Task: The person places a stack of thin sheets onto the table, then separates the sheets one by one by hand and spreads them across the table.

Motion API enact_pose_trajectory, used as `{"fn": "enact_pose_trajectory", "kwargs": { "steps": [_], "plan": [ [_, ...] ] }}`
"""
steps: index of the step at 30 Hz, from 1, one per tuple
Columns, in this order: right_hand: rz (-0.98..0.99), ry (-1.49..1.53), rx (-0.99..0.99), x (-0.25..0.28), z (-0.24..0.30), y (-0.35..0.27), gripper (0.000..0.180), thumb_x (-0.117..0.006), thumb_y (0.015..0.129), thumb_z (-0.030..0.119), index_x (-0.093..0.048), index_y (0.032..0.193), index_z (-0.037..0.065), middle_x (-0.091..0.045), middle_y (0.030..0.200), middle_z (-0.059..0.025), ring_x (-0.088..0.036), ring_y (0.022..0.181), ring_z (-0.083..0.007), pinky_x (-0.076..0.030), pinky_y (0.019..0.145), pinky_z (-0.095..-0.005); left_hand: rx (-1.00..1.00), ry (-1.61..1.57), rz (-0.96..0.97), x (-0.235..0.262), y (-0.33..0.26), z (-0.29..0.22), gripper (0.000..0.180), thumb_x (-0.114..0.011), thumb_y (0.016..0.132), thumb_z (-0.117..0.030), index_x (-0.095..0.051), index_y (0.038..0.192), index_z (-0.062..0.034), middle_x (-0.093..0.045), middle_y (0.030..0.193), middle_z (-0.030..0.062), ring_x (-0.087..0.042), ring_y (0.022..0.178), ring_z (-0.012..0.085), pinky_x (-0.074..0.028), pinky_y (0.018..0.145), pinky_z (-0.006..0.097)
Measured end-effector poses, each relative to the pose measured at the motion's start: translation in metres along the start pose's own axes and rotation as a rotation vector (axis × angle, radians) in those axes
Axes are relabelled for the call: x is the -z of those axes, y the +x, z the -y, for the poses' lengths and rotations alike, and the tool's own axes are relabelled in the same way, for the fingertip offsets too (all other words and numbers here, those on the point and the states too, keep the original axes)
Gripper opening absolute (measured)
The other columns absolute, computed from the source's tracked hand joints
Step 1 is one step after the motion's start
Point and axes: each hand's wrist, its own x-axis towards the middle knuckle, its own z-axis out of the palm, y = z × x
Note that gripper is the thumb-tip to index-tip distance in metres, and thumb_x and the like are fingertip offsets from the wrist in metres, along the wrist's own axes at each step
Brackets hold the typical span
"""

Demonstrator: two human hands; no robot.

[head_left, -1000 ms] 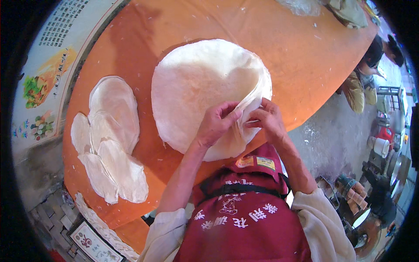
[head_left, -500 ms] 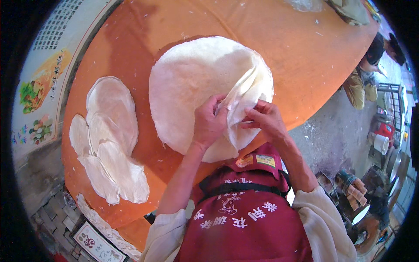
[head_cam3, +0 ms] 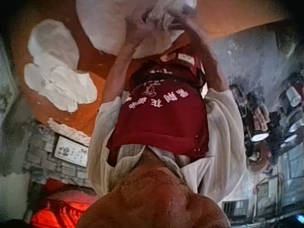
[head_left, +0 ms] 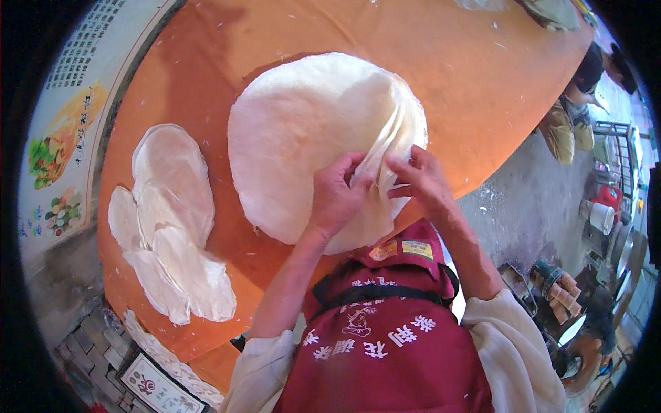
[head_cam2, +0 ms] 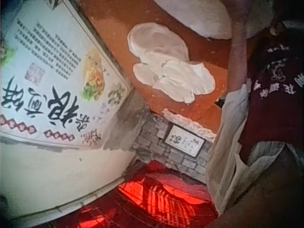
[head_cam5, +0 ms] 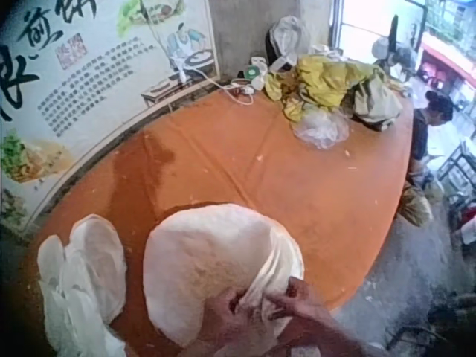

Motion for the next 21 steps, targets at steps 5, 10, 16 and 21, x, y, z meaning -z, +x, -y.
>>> {"fn": "enact_pose_trajectory", "kwargs": {
  "steps": [5, 10, 16, 21],
  "plan": [
    [-0.001, -0.186, 0.177, 0.027, -0.027, 0.018, 0.038, -0.063, 0.073, 0.010, -0.056, 0.107, -0.004, -0.063, 0.087, -0.0111, -0.062, 0.074, -0.0181, -0.052, 0.062, -0.0301, -0.045, 0.171, -0.143, 0.009, 0.008, 0.005, 0.024, -0.062, 0.076, -0.008, -0.062, 0.099, 0.0010, -0.067, 0.083, 0.0127, -0.064, 0.073, 0.0167, -0.050, 0.066, 0.030],
    [-0.041, -0.075, 0.113, 0.022, -0.015, 0.011, 0.041, -0.064, 0.073, 0.013, -0.056, 0.109, -0.004, -0.065, 0.088, -0.0118, -0.063, 0.078, -0.0209, -0.052, 0.068, -0.0331, 0.049, 0.086, -0.297, 0.033, 0.004, 0.008, 0.023, -0.060, 0.075, -0.009, -0.062, 0.097, -0.0005, -0.065, 0.080, 0.0182, -0.064, 0.070, 0.0273, -0.051, 0.066, 0.035],
    [-0.125, -0.450, 0.532, 0.000, -0.038, 0.018, 0.043, -0.066, 0.074, 0.012, -0.054, 0.113, -0.004, -0.065, 0.099, -0.0148, -0.062, 0.087, -0.0245, -0.050, 0.078, -0.0363, -0.100, 0.342, -0.170, 0.000, 0.002, -0.004, 0.032, -0.063, 0.076, -0.010, -0.060, 0.106, -0.0009, -0.066, 0.084, 0.0178, -0.066, 0.077, 0.0273, -0.051, 0.069, 0.035],
    [-0.040, -0.498, 0.302, 0.036, -0.025, 0.017, 0.045, -0.063, 0.072, 0.005, -0.053, 0.114, -0.006, -0.063, 0.104, -0.0127, -0.060, 0.093, -0.0207, -0.048, 0.083, -0.0329, -0.023, 0.131, -0.157, 0.082, -0.004, -0.050, 0.030, -0.067, 0.076, -0.011, -0.062, 0.104, -0.0012, -0.068, 0.089, 0.0108, -0.064, 0.081, 0.0171, -0.051, 0.074, 0.032]
  ]
}}
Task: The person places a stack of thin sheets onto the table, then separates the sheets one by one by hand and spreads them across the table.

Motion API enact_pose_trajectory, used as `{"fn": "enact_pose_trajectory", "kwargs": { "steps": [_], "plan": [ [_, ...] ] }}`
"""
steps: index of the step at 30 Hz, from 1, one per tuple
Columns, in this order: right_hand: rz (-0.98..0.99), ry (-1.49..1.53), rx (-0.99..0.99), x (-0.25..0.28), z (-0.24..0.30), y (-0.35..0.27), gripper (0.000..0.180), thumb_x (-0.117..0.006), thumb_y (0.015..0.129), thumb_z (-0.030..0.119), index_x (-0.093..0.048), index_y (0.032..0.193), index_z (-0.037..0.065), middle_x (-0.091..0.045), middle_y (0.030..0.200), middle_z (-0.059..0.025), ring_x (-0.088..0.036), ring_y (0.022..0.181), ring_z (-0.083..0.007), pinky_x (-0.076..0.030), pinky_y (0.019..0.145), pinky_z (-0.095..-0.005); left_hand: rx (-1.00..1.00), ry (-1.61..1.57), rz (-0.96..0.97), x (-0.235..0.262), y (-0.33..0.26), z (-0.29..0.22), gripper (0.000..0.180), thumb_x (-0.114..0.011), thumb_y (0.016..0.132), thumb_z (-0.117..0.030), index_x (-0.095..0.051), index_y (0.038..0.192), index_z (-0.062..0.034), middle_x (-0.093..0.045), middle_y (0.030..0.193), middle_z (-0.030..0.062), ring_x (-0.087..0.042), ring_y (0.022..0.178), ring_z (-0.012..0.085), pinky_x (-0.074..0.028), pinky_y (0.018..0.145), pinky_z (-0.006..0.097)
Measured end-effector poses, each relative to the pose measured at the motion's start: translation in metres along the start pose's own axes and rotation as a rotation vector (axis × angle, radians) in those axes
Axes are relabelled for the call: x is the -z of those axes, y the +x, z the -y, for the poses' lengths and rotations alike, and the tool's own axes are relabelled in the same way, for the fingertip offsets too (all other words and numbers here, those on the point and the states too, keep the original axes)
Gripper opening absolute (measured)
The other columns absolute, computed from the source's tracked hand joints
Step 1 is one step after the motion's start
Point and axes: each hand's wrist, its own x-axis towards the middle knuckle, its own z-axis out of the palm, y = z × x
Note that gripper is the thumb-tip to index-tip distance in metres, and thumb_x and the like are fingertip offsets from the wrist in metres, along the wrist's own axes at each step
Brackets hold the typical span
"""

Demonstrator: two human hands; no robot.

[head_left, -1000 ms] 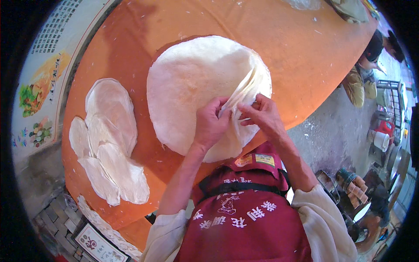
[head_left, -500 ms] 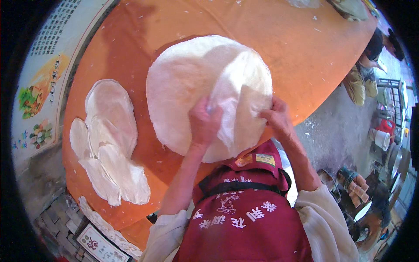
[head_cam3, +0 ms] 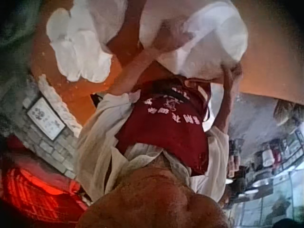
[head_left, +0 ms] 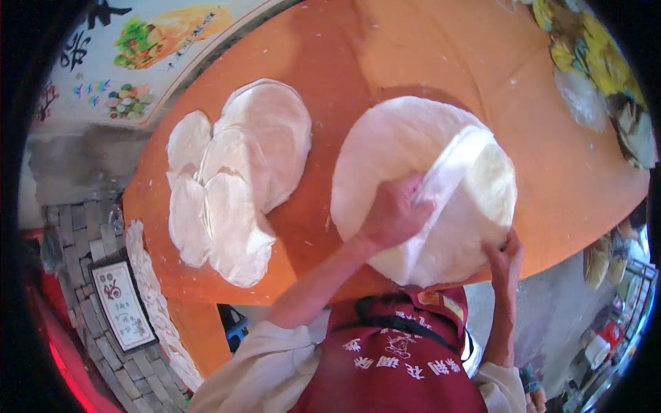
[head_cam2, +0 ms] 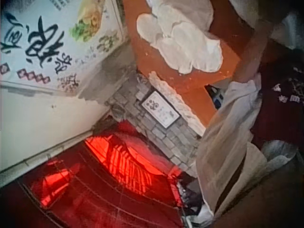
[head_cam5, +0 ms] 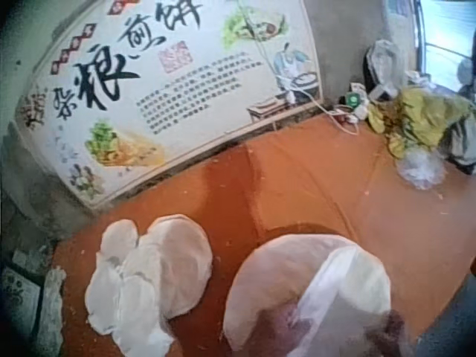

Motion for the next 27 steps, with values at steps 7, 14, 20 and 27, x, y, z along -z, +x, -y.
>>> {"fn": "enact_pose_trajectory", "kwargs": {
  "steps": [7, 14, 20, 27],
  "plan": [
    [-0.013, 0.259, 0.085, -0.007, -0.014, 0.004, 0.043, -0.062, 0.073, 0.005, -0.054, 0.113, -0.006, -0.063, 0.105, -0.0122, -0.059, 0.095, -0.0208, -0.046, 0.086, -0.0330, -0.076, 0.108, -0.185, 0.235, 0.070, -0.087, 0.028, -0.067, 0.078, -0.012, -0.063, 0.104, -0.0014, -0.067, 0.097, 0.0077, -0.064, 0.081, 0.0158, -0.054, 0.071, 0.030],
    [-0.036, 0.314, 0.005, -0.009, -0.008, -0.003, 0.045, -0.064, 0.073, 0.004, -0.052, 0.116, -0.005, -0.062, 0.108, -0.0142, -0.059, 0.097, -0.0220, -0.045, 0.089, -0.0343, -0.169, -0.104, -0.696, 0.420, 0.044, -0.010, 0.030, -0.061, 0.082, -0.011, -0.059, 0.110, 0.0018, -0.064, 0.098, 0.0081, -0.062, 0.088, 0.0166, -0.052, 0.074, 0.029],
    [-0.149, 0.134, 0.097, -0.033, 0.011, -0.017, 0.038, -0.064, 0.076, 0.006, -0.053, 0.111, -0.004, -0.063, 0.102, -0.0152, -0.060, 0.093, -0.0229, -0.048, 0.082, -0.0329, -0.007, -0.010, -0.604, 0.180, 0.015, 0.132, 0.015, -0.055, 0.082, -0.013, -0.060, 0.092, -0.0028, -0.060, 0.085, 0.0037, -0.058, 0.075, 0.0146, -0.051, 0.072, 0.028],
    [0.072, -0.154, 0.238, -0.082, 0.084, -0.021, 0.024, -0.061, 0.082, 0.009, -0.056, 0.103, -0.001, -0.065, 0.074, -0.0107, -0.061, 0.065, -0.0167, -0.049, 0.062, -0.0306, 0.117, -0.116, 0.173, -0.044, 0.020, 0.028, 0.046, -0.066, 0.078, -0.029, -0.059, 0.110, 0.0022, -0.066, 0.097, 0.0166, -0.063, 0.090, 0.0231, -0.049, 0.080, 0.036]
  ]
}}
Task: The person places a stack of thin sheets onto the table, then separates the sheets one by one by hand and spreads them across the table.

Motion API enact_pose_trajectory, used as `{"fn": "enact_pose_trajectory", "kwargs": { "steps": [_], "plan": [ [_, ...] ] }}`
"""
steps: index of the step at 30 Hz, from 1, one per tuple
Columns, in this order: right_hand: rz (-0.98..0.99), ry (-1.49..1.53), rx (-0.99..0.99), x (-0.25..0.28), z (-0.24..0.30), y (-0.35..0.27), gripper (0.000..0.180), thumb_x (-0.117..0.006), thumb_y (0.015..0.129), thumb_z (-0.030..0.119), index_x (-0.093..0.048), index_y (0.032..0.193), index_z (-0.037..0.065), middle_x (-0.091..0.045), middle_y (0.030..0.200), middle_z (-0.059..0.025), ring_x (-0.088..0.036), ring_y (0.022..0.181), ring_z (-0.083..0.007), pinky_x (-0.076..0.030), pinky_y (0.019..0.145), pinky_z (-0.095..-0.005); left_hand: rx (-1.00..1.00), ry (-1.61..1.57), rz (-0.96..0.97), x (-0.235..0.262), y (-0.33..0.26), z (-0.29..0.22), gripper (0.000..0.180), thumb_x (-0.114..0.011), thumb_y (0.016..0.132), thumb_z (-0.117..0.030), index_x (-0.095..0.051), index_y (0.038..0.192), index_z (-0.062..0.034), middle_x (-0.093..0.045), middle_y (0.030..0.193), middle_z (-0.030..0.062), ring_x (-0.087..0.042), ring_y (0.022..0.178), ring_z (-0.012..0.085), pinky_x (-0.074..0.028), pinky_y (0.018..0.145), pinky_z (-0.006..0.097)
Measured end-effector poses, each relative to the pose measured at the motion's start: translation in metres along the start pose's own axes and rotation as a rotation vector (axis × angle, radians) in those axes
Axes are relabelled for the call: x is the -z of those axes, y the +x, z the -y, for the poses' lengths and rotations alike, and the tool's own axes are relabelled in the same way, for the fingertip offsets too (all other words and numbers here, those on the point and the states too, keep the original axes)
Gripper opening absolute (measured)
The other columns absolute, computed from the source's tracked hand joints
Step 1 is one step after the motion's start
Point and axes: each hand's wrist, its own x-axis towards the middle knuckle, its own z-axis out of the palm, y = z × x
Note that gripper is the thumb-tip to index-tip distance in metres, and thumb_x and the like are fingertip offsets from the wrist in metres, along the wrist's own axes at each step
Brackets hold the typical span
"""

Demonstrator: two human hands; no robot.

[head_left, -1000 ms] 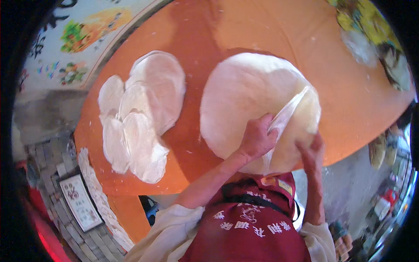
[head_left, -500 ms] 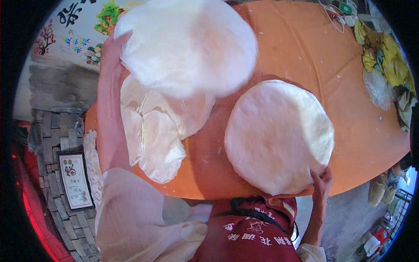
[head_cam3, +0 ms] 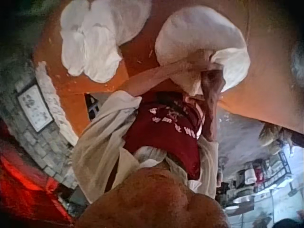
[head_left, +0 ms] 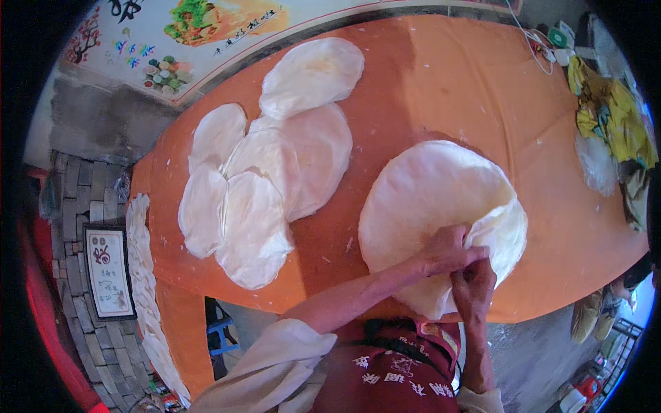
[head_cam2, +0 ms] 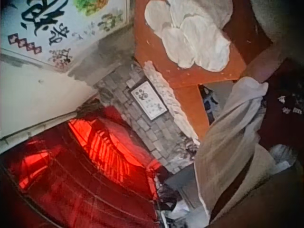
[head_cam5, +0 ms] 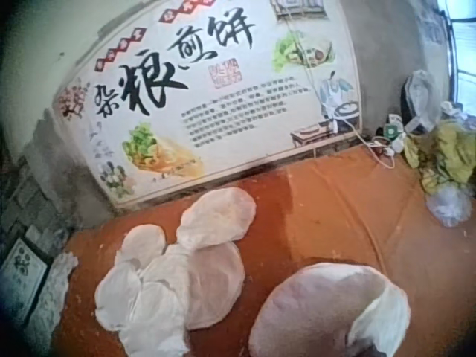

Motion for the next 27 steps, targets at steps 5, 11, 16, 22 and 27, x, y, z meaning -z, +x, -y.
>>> {"fn": "enact_pose_trajectory", "kwargs": {
  "steps": [5, 11, 16, 22, 27],
  "plan": [
    [0.086, 0.202, 0.028, 0.019, -0.015, -0.015, 0.042, -0.064, 0.081, 0.008, -0.054, 0.121, 0.000, -0.065, 0.090, -0.0101, -0.062, 0.080, -0.0165, -0.051, 0.068, -0.0294, -0.021, 0.104, 0.000, 0.022, 0.011, -0.010, 0.036, -0.063, 0.076, -0.021, -0.063, 0.104, 0.0012, -0.067, 0.094, 0.0187, -0.064, 0.087, 0.0234, -0.049, 0.081, 0.037],
    [-0.070, 0.063, -0.172, 0.056, -0.070, -0.019, 0.042, -0.064, 0.081, 0.009, -0.053, 0.121, 0.000, -0.064, 0.093, -0.0112, -0.062, 0.085, -0.0183, -0.051, 0.072, -0.0318, -0.181, 0.348, -0.248, 0.199, 0.018, -0.022, 0.032, -0.062, 0.082, -0.016, -0.060, 0.110, -0.0015, -0.065, 0.095, 0.0098, -0.062, 0.083, 0.0154, -0.052, 0.074, 0.031],
    [-0.085, 0.066, -0.181, 0.061, -0.084, -0.018, 0.041, -0.064, 0.082, 0.012, -0.054, 0.120, -0.001, -0.063, 0.096, -0.0121, -0.062, 0.084, -0.0192, -0.051, 0.071, -0.0317, -0.229, 0.203, -0.648, 0.436, -0.107, -0.158, 0.038, -0.069, 0.078, -0.020, -0.058, 0.109, -0.0014, -0.065, 0.096, 0.0095, -0.062, 0.081, 0.0169, -0.052, 0.074, 0.032],
    [-0.193, 0.062, -0.224, 0.074, -0.094, -0.028, 0.042, -0.064, 0.083, 0.014, -0.052, 0.119, -0.002, -0.062, 0.094, -0.0095, -0.060, 0.077, -0.0160, -0.050, 0.064, -0.0276, -0.085, 0.073, -1.166, 0.599, -0.201, -0.033, 0.019, -0.054, 0.086, -0.006, -0.057, 0.104, -0.0009, -0.064, 0.090, 0.0102, -0.064, 0.077, 0.0170, -0.052, 0.066, 0.028],
    [-0.227, 0.524, -0.408, 0.061, -0.118, -0.036, 0.045, -0.064, 0.084, 0.018, -0.048, 0.121, -0.001, -0.060, 0.091, -0.0074, -0.058, 0.071, -0.0135, -0.048, 0.060, -0.0247, -0.190, 0.022, -1.084, 0.452, -0.154, 0.101, 0.019, -0.059, 0.085, -0.018, -0.058, 0.099, -0.0056, -0.061, 0.081, 0.0057, -0.060, 0.068, 0.0152, -0.052, 0.061, 0.030]
  ]
}}
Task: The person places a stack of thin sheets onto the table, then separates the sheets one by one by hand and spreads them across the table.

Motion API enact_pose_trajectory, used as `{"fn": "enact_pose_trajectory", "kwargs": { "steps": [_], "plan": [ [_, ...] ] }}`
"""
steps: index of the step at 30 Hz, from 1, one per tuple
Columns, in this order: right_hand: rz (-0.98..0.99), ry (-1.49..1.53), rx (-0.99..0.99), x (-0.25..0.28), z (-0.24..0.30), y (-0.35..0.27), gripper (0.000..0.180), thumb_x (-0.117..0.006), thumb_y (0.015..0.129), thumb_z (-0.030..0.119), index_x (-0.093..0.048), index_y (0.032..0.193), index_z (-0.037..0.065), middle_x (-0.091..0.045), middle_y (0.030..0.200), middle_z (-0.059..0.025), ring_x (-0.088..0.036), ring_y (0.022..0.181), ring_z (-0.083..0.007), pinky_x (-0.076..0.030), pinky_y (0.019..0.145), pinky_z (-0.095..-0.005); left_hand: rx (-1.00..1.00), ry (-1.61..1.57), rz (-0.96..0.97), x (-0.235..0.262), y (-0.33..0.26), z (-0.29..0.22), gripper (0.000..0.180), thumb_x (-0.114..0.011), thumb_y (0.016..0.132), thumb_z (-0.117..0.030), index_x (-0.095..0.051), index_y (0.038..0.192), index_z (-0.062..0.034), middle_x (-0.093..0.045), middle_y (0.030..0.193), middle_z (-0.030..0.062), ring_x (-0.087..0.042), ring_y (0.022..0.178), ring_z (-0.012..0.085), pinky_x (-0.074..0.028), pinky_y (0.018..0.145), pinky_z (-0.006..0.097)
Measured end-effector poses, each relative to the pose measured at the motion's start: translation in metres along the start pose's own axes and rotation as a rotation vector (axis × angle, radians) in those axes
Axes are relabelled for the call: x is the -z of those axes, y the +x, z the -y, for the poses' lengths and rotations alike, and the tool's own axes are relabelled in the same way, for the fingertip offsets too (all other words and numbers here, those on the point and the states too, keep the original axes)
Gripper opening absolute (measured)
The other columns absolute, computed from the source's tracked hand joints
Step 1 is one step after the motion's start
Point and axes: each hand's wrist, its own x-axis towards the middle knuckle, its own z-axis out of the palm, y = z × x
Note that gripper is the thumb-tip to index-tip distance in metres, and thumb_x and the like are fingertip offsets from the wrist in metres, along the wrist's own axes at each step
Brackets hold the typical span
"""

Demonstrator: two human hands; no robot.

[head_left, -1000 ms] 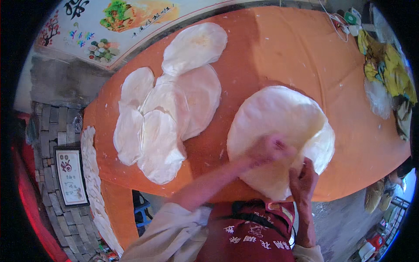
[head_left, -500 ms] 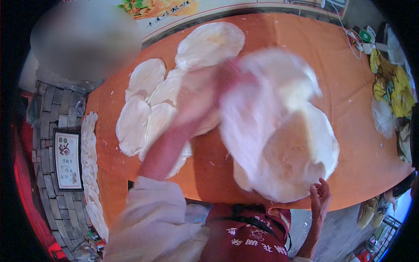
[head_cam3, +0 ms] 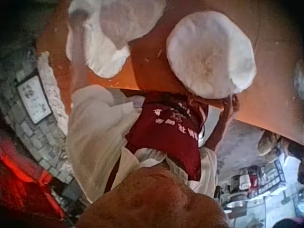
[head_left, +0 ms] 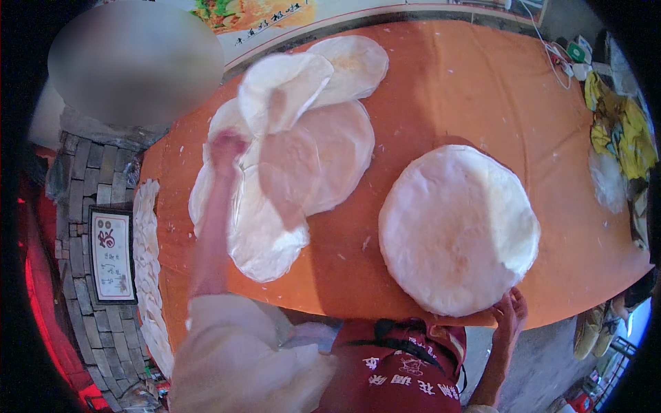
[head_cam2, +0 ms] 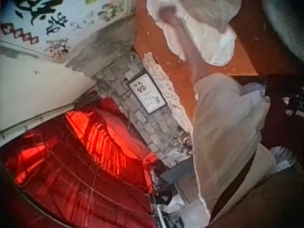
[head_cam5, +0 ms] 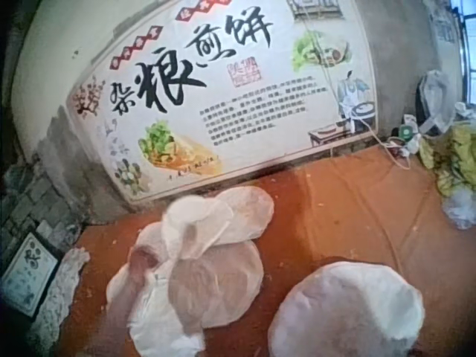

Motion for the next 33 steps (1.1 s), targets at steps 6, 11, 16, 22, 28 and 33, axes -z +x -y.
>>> {"fn": "enact_pose_trajectory", "kwargs": {
  "steps": [6, 11, 16, 22, 28, 33],
  "plan": [
    [0.095, 0.559, -0.173, 0.002, 0.001, 0.007, 0.030, -0.052, 0.091, 0.032, -0.052, 0.107, 0.007, -0.051, 0.077, -0.0044, -0.054, 0.067, -0.0175, -0.048, 0.060, -0.0267, 0.100, -0.099, 0.963, -0.272, -0.261, -0.078, 0.043, -0.070, 0.077, -0.011, -0.054, 0.115, 0.0009, -0.061, 0.097, 0.0096, -0.060, 0.085, 0.0153, -0.053, 0.074, 0.031],
    [0.215, 0.628, -0.248, -0.036, 0.018, 0.011, 0.034, -0.048, 0.093, 0.035, -0.050, 0.104, 0.003, -0.060, 0.088, -0.0126, -0.063, 0.084, -0.0292, -0.051, 0.074, -0.0391, -0.336, 0.160, 1.161, -0.343, -0.352, -0.127, 0.049, -0.075, 0.073, -0.019, -0.056, 0.113, 0.0016, -0.063, 0.094, 0.0147, -0.063, 0.081, 0.0190, -0.052, 0.071, 0.030],
    [0.139, 0.316, -0.057, -0.023, 0.017, 0.018, 0.026, -0.059, 0.089, 0.021, -0.053, 0.105, 0.002, -0.062, 0.078, -0.0074, -0.063, 0.066, -0.0177, -0.052, 0.058, -0.0278, -0.012, -0.047, 1.344, -0.358, -0.365, -0.112, 0.038, -0.069, 0.078, -0.012, -0.058, 0.111, 0.0014, -0.067, 0.091, 0.0111, -0.064, 0.080, 0.0149, -0.052, 0.074, 0.029],
    [0.099, 0.173, -0.029, -0.014, 0.021, 0.017, 0.031, -0.064, 0.085, 0.017, -0.056, 0.109, -0.001, -0.066, 0.088, -0.0087, -0.064, 0.072, -0.0158, -0.054, 0.063, -0.0280, 0.099, -0.025, 1.202, -0.365, -0.372, -0.102, 0.036, -0.061, 0.079, -0.007, -0.058, 0.114, 0.0016, -0.066, 0.091, 0.0066, -0.063, 0.081, 0.0115, -0.052, 0.075, 0.027],
    [0.083, 0.113, -0.004, -0.029, 0.024, 0.015, 0.033, -0.061, 0.084, 0.012, -0.052, 0.112, -0.001, -0.064, 0.095, -0.0102, -0.064, 0.078, -0.0194, -0.054, 0.062, -0.0308, 0.414, -0.212, 1.009, -0.342, -0.334, -0.087, 0.039, -0.055, 0.075, 0.000, -0.057, 0.114, 0.0033, -0.064, 0.097, 0.0081, -0.061, 0.084, 0.0117, -0.052, 0.074, 0.026],
    [-0.043, -0.338, 0.182, -0.038, 0.014, 0.018, 0.044, -0.067, 0.076, 0.009, -0.049, 0.115, -0.003, -0.064, 0.098, -0.0149, -0.064, 0.084, -0.0208, -0.051, 0.065, -0.0292, 0.320, -0.262, 0.923, -0.340, -0.332, -0.094, 0.034, -0.055, 0.073, -0.004, -0.059, 0.107, 0.0019, -0.064, 0.092, 0.0070, -0.060, 0.079, 0.0125, -0.050, 0.071, 0.027]
  ]
}}
